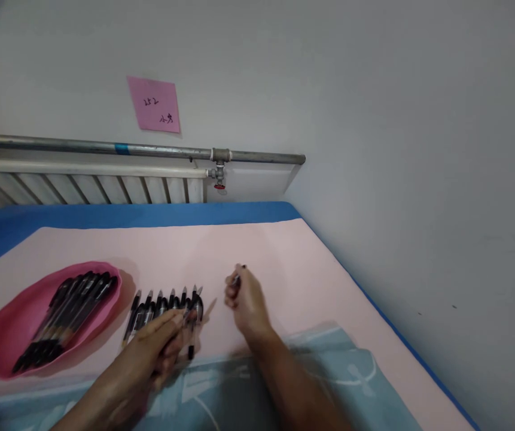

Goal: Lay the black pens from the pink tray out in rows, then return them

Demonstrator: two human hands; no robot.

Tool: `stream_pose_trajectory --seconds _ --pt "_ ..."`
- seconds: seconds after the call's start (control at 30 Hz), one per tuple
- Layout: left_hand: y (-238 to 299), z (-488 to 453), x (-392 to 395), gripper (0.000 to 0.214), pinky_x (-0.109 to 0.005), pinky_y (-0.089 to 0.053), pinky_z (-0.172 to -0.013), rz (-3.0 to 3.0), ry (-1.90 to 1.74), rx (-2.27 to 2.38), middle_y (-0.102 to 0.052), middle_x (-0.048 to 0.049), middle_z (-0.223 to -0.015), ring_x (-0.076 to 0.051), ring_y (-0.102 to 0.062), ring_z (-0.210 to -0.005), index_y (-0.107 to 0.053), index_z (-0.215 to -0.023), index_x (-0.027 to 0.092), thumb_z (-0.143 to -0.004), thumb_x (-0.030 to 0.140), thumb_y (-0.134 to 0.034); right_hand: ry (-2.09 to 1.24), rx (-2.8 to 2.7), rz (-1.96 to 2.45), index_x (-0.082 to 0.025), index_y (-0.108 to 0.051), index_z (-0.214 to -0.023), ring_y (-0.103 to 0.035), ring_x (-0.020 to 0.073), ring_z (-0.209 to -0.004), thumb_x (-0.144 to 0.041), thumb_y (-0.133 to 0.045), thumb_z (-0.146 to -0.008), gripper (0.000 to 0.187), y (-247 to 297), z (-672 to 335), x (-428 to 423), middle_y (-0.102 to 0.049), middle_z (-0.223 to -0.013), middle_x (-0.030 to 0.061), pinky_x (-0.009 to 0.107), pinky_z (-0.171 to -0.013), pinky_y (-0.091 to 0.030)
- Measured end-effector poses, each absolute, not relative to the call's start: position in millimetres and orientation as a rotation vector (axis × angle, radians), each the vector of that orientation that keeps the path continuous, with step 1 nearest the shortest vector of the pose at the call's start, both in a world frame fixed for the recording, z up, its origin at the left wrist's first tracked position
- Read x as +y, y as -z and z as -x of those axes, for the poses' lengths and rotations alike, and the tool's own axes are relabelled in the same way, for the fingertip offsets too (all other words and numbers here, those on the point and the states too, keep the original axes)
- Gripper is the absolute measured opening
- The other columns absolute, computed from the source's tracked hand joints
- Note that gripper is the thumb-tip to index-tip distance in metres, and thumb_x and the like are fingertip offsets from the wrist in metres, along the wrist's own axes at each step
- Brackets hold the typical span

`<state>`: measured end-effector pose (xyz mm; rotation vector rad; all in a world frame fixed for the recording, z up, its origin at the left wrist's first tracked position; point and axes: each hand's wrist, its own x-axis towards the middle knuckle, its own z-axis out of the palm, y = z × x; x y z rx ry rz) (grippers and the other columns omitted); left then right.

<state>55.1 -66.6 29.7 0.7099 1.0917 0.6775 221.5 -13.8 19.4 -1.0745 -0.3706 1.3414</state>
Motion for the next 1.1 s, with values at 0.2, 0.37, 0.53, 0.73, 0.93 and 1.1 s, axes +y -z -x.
stream_pose_trajectory --seconds 0.2,0.37,0.53,0.73,0.93,1.1 --pt "-23.3 -51.3 -59.5 0.033 -0.013 -0.009 -0.034 -0.669 -0.813 1.040 -0.040 0.0094 -0.053 0.000 -0.020 -0.036 -0.055 -0.085 0.019 -0.071 0.048 -0.062 -1.515 -0.856 1.169 -0.018 -0.051 -0.071 -0.038 0.0054 -0.037 -0.026 -0.053 -0.067 0.009 -18.7 -189.8 -34.0 -0.049 -0.053 -0.0059 0.019 -0.034 -0.024" --pt "-17.8 -57.8 -67.5 0.026 -0.015 -0.015 -0.034 -0.679 -0.854 1.029 -0.042 0.0089 -0.048 -0.002 -0.025 -0.033 -0.054 -0.077 0.019 -0.075 0.044 -0.059 -1.632 -0.894 1.244 -0.019 -0.045 -0.065 -0.027 0.0016 -0.035 -0.030 -0.058 -0.069 0.018 -22.0 -183.3 -40.6 -0.044 -0.049 -0.0089 0.016 -0.034 -0.018" --pt "-21.9 -54.4 -65.2 0.029 -0.022 -0.039 -0.049 -0.923 -0.886 1.111 -0.060 -0.0005 -0.060 -0.012 -0.053 -0.052 -0.059 -0.078 0.017 -0.077 0.046 -0.055 -1.589 -0.918 1.301 -0.019 -0.045 -0.064 -0.026 0.0024 -0.034 -0.035 -0.056 -0.072 0.021 -23.3 -192.1 -35.1 -0.040 -0.047 -0.0092 0.018 -0.035 -0.016" --pt "-22.2 -39.5 -57.9 0.020 -0.030 -0.040 -0.072 -1.422 -0.937 1.363 -0.066 -0.0044 -0.084 -0.022 -0.057 -0.079 -0.065 -0.088 0.022 -0.076 0.036 -0.058 -1.071 -1.380 1.694 -0.019 -0.046 -0.054 -0.037 0.0078 -0.044 -0.026 -0.050 -0.075 0.023 -14.4 -219.6 -14.1 -0.044 -0.047 -0.0047 0.022 -0.045 -0.025" --pt "-14.2 -47.6 -65.9 0.017 -0.035 -0.038 -0.074 -1.911 -0.746 1.224 -0.063 -0.0080 -0.083 -0.024 -0.053 -0.083 -0.063 -0.082 0.020 -0.082 0.024 -0.047 -0.771 -1.763 1.883 -0.018 -0.049 -0.053 -0.043 0.0111 -0.054 -0.023 -0.049 -0.075 0.022 -3.1 -215.5 -5.0 -0.052 -0.053 -0.0002 0.024 -0.053 -0.027" --pt "-12.3 -52.0 -68.2 0.022 -0.039 -0.038 -0.077 -2.086 -0.631 1.215 -0.063 -0.0113 -0.091 -0.025 -0.051 -0.086 -0.063 -0.087 0.017 -0.086 0.023 -0.041 -0.683 -1.847 1.904 -0.017 -0.057 -0.063 -0.050 0.0147 -0.062 -0.026 -0.049 -0.077 0.018 0.8 -211.8 -4.6 -0.063 -0.067 0.0064 0.026 -0.057 -0.028"
